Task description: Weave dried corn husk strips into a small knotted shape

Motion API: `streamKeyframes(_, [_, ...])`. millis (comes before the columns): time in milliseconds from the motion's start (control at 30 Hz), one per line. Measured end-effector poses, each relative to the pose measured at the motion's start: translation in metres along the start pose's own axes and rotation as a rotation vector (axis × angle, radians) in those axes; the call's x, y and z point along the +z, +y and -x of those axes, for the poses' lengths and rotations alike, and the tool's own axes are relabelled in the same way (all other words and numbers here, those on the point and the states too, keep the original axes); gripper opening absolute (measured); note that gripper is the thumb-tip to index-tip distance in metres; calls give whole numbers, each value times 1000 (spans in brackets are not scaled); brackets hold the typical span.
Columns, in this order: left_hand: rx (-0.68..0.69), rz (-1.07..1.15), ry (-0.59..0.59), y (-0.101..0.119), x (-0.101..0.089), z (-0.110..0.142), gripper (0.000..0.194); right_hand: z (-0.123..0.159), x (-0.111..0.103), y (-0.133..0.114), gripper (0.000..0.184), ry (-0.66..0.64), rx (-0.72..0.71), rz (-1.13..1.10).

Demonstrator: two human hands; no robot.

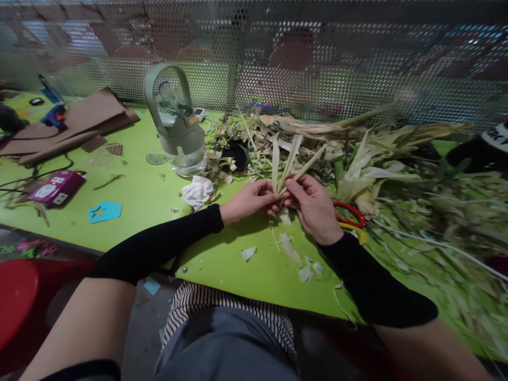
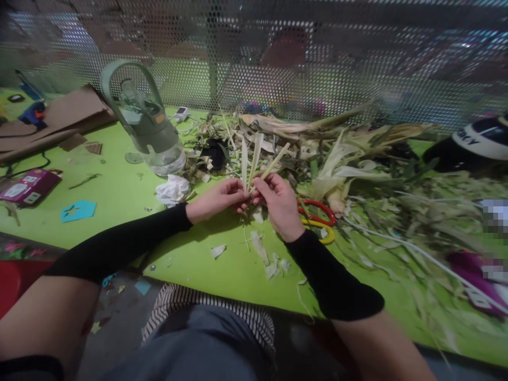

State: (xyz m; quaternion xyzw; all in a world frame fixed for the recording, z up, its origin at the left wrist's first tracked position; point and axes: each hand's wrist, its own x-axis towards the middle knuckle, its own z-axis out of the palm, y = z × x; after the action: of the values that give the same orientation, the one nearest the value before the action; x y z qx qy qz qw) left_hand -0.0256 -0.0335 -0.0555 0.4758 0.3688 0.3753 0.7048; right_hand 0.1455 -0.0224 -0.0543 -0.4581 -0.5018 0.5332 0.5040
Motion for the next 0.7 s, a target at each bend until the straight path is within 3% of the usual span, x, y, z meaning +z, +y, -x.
streamKeyframes(133, [3, 106, -2, 0, -1, 0, 8, -2, 1, -1, 50, 45, 12, -39])
streamKeyframes(400, [22, 56, -94, -1, -3, 1, 20, 5, 7, -7, 46, 41, -15, -43])
streamKeyframes(700, [2, 51, -17, 1, -2, 2, 19, 4, 5, -3, 38, 2, -6, 3])
